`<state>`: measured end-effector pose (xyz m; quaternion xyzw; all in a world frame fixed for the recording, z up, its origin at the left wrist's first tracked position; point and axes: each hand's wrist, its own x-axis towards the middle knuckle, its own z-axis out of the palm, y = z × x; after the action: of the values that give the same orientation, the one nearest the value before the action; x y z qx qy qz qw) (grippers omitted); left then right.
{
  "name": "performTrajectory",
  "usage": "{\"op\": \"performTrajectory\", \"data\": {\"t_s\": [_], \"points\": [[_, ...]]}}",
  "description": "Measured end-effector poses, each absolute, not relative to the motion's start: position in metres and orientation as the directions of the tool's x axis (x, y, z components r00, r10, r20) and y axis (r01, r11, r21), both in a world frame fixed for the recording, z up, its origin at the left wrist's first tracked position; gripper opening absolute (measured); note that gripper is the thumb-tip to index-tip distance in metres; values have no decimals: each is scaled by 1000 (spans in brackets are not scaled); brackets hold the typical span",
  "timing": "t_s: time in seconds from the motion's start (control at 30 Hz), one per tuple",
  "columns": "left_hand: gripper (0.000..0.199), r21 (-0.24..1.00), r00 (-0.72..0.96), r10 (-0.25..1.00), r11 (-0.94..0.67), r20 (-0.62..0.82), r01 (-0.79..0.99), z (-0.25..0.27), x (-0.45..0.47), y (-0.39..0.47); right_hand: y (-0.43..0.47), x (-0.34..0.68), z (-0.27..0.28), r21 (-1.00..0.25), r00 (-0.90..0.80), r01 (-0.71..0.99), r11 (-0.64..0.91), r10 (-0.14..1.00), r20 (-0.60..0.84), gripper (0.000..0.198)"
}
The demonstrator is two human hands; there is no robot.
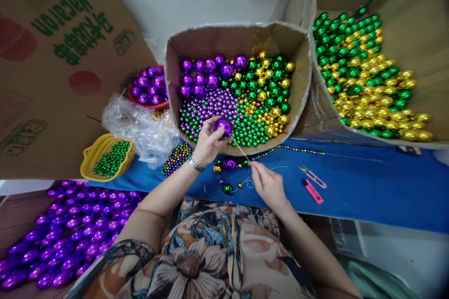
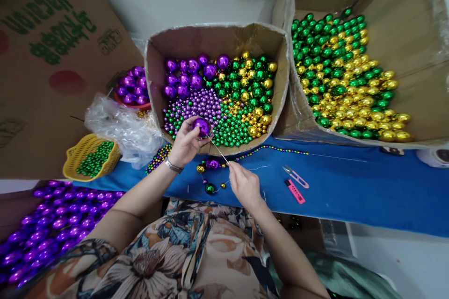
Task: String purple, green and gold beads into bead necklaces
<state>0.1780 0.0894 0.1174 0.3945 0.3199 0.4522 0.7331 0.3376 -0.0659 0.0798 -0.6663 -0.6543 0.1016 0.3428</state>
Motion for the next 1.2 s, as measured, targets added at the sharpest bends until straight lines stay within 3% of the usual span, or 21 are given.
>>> {"op": "performTrajectory", "data": {"t_s": [0.17, 0.37, 0.53, 0.83, 1.0, 1.2], "points": [[58, 962, 416, 901, -6, 123, -272, 105, 179, 70, -61, 337, 75, -585, 127, 805, 92, 938, 323, 26], [63, 958, 455, 886, 49, 88, -281, 98, 178, 57, -64, 337, 71, -667, 133, 734, 131, 935, 329, 25], [63, 950, 426, 891, -21, 159, -312, 91, 179, 51, -67, 335, 67, -672, 145, 731, 122, 934, 327, 24], [62, 927, 395, 917, 106, 48, -360, 82, 178, 38, -74, 337, 51, -616, 108, 766, 183, 908, 405, 24], [54, 862, 499, 858, 342, -124, -374, 90, 177, 29, -80, 339, 44, -596, 107, 784, 173, 908, 405, 24], [53, 847, 480, 866, 358, -144, -394, 97, 177, 27, -83, 337, 46, -612, 107, 769, 185, 906, 409, 23]]}}
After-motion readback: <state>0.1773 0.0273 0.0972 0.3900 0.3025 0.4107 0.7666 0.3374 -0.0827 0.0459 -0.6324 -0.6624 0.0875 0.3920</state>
